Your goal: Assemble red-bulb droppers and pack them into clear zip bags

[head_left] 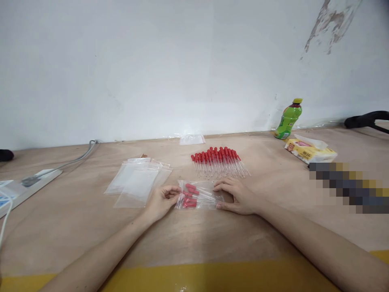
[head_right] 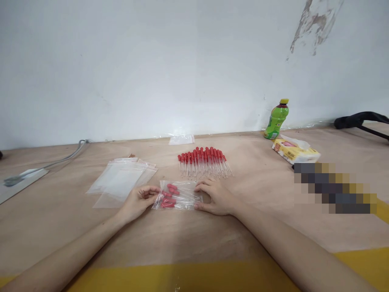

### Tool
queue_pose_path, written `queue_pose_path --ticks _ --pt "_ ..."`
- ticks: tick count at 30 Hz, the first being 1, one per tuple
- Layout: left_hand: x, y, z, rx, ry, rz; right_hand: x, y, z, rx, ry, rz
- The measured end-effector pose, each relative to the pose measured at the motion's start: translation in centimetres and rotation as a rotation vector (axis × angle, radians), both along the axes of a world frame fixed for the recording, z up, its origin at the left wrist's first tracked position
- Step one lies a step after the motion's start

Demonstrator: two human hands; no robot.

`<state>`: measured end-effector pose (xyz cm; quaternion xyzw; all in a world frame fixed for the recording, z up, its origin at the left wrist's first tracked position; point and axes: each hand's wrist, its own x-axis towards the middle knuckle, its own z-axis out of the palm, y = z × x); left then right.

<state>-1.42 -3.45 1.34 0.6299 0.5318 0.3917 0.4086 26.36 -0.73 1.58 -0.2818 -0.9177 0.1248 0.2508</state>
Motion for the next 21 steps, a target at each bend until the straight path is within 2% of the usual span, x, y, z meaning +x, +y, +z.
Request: queue_pose_path --ticks 4,9,12,14,17,19,21 --pt "0.0 0.5 0.2 -0.052 0.037 -0.062 0.0 0.0 0.0 -0.006 0.002 0.008" --pt "0.9 -0.1 1.4 -0.164 -0.147 -0.137 -0.1 0.0 0.2 -0.003 0.020 0.023" --pt "0.9 -0.4 2.0 -0.228 -0.162 -0.179 0.0 0.0 0.2 -0.003 0.013 0.021" --pt "0.5 -0.3 2.1 -0.167 -0.081 -0.063 0.0 0.0 0.2 -0.006 0.007 0.022" --pt "-0.1 0.2 2.0 0.091 0.126 0.166 -0.1 -0.1 0.2 -0.009 -0.018 0.032" --pt "-0.2 0.6 1.9 0.211 0.269 0.166 -0.4 -0.2 0.2 -0.008 -0.041 0.057" --pt "-0.1 0.7 1.9 0.225 0.368 0.059 -0.9 -0.4 0.2 -0.005 -0.059 0.097"
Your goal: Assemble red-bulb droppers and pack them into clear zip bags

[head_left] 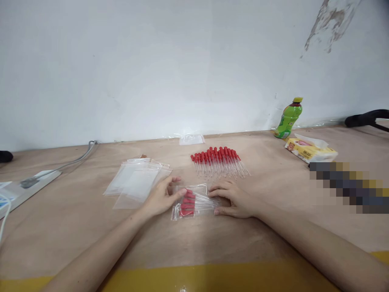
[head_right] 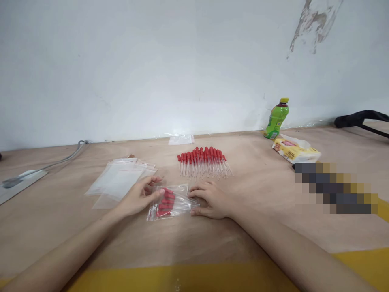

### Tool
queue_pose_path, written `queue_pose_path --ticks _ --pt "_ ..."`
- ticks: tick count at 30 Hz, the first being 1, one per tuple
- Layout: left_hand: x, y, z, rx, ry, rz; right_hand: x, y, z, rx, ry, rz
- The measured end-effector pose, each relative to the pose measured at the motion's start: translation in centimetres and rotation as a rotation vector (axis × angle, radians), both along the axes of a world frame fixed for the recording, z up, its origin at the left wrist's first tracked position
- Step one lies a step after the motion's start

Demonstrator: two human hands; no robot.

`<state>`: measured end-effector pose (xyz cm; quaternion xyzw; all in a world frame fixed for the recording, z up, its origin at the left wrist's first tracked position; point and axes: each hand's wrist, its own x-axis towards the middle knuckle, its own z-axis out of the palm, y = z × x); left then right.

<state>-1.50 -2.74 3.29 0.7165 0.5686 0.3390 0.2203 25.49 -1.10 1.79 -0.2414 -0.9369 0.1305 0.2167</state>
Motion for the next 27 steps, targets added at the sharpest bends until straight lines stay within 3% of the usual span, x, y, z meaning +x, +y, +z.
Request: queue_pose_path --ticks 3,7,10,13,16,20,24,27 --pt "0.2 -0.1 0.3 -0.123 0.081 -0.103 -0.6 -0.2 -0.2 0.016 -0.003 0.020" --pt "-0.6 -0.9 1.5 -0.391 0.126 -0.198 -0.7 -0.3 -0.7 0.057 0.039 -0.073" --pt "-2.2 -1.7 2.6 -0.529 0.001 -0.210 -0.5 -0.4 -1.1 0.050 0.072 -0.111" --pt "-4.0 -1.8 3.4 -0.607 -0.200 -0.125 -0.5 -0.4 -1.4 0.034 0.106 -0.102" --pt "-4.7 -0.2 3.4 -0.521 -0.355 0.062 -0.5 -0.4 -1.6 0.038 0.127 -0.090" --pt "-3.1 4.1 2.3 -0.312 -0.487 0.255 -0.4 -0.4 -1.7 0.040 0.138 -0.089" --pt "-1.8 6.9 1.5 -0.295 -0.414 0.329 -0.2 -0.3 -1.6 0.032 0.129 -0.098" --pt "-3.0 6.1 1.7 -0.221 -0.166 0.410 -0.2 -0.3 -1.5 0.026 0.125 -0.096"
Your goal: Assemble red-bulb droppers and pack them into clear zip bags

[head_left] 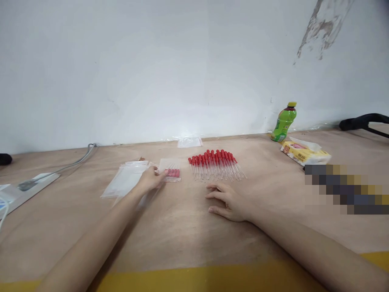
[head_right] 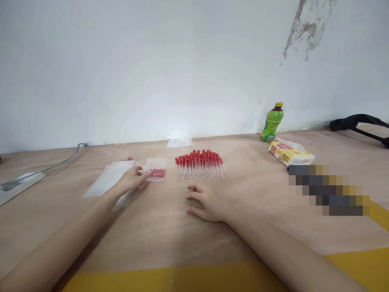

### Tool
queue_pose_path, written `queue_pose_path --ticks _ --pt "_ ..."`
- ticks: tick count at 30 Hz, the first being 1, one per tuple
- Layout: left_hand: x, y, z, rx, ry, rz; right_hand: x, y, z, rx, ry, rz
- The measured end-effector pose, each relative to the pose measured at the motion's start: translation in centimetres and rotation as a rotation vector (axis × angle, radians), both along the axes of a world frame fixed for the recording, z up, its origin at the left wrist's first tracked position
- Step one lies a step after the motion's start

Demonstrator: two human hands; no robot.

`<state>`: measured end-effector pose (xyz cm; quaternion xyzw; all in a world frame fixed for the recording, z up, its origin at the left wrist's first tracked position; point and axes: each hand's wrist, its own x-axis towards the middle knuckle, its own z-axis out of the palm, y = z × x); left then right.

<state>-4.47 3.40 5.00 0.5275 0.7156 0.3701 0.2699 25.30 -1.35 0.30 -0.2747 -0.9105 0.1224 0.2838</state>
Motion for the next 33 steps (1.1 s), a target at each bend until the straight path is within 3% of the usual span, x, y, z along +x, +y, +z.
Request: queue_pose_path --ticks 3,6,11,14,18,22,24,26,28,30,33 --pt "-2.5 -2.3 -0.1 0.028 0.699 0.032 -0.1 0.0 0.1 -0.005 -0.010 0.001" --pt "-4.8 -4.2 -1.4 0.021 1.075 0.044 -0.1 0.0 0.1 -0.012 -0.020 -0.005" --pt "-6.8 -4.6 -4.7 -0.054 1.089 0.064 0.0 0.1 0.0 -0.010 -0.021 -0.006" --pt "-7.2 -4.1 -5.3 -0.051 1.044 0.041 0.1 0.1 0.0 -0.007 -0.026 -0.011" --pt "-7.7 -4.0 -4.6 -0.026 0.988 0.009 -0.1 -0.2 0.2 0.001 -0.032 -0.008" --pt "-7.2 -5.4 -2.3 0.063 0.940 -0.016 -0.2 0.0 0.7 0.076 0.021 -0.123" --pt "-5.5 -6.6 -0.7 0.184 0.890 -0.179 -0.1 1.2 1.1 0.105 0.086 -0.270" --pt "-2.9 -7.7 0.7 0.249 0.853 -0.516 0.1 3.3 1.6 0.096 0.144 -0.405" --pt "0.1 -8.3 1.4 0.242 0.839 -0.769 0.2 6.0 2.1 0.067 0.160 -0.474" --pt "2.8 -8.4 1.2 0.216 0.830 -1.002 -0.2 8.6 2.6 0.047 0.159 -0.552" --pt "5.2 -7.9 0.0 0.218 0.806 -1.155 -1.4 11.4 3.2 0.065 0.100 -0.586"
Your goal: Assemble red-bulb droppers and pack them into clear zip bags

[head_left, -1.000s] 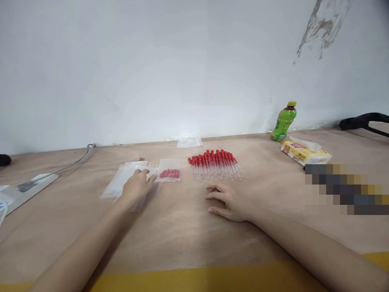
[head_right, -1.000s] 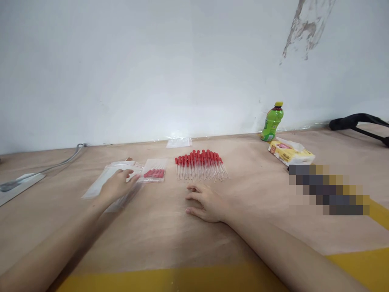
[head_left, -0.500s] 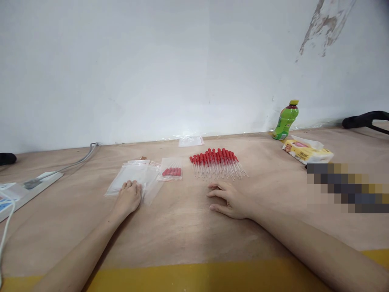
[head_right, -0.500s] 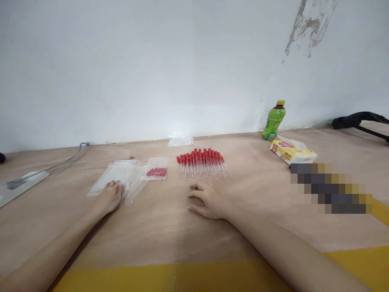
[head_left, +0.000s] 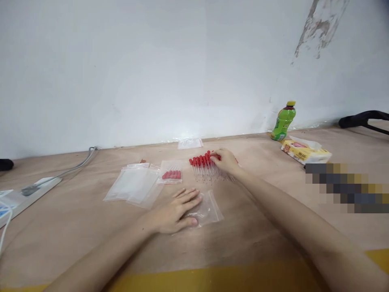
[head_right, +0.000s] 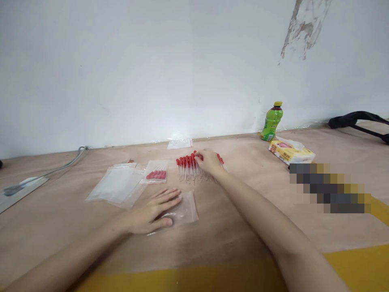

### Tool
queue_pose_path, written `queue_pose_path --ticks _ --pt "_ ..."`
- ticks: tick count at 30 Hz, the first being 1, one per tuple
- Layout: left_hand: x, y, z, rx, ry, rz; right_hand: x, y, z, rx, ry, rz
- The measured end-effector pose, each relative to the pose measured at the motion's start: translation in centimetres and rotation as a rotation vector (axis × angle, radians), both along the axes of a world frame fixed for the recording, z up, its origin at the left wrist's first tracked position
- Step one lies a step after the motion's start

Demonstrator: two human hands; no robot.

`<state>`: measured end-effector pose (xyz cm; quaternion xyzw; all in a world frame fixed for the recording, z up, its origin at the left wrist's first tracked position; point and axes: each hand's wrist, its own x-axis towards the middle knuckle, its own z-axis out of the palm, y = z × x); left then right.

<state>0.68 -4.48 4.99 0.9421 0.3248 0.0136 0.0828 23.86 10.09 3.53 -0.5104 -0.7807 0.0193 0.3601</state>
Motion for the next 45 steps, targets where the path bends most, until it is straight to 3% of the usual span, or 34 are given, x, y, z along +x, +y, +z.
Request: queue_pose_path --ticks 4,8,13,17,21,24,28,33,39,45 --pt "0.3 0.3 -1.6 -0.007 -0.072 0.000 -1.9 1.7 0.5 0.016 -0.198 -0.039" --pt "-0.1 0.0 -2.2 0.018 -0.185 0.029 -2.7 2.3 0.7 -0.039 -0.266 -0.060" --pt "-0.1 0.0 -2.5 0.052 -0.301 0.005 -2.8 3.1 1.3 -0.104 -0.227 -0.042" --pt "-0.2 0.2 -2.7 0.104 -0.317 -0.013 -2.2 3.2 2.7 -0.171 -0.149 0.003" --pt "-0.6 0.2 -2.7 0.041 -0.290 0.045 -0.1 1.3 3.8 -0.262 0.050 0.160" --pt "-0.6 -0.1 -2.4 -0.075 -0.309 0.102 2.3 -1.7 3.0 -0.313 0.629 0.303" --pt "-0.4 -0.3 -2.1 -0.144 -0.346 0.110 4.9 -6.0 -0.3 -0.336 1.026 0.174" --pt "-0.4 0.0 -2.4 -0.156 -0.375 0.111 5.4 -8.4 -3.0 -0.434 1.180 0.098" --pt "-0.4 0.0 -2.5 -0.131 -0.363 0.102 4.2 -8.9 -3.6 -0.462 1.189 0.112" --pt "0.4 0.1 -2.2 -0.098 -0.369 0.108 3.6 -10.1 -3.8 -0.618 1.222 0.202"
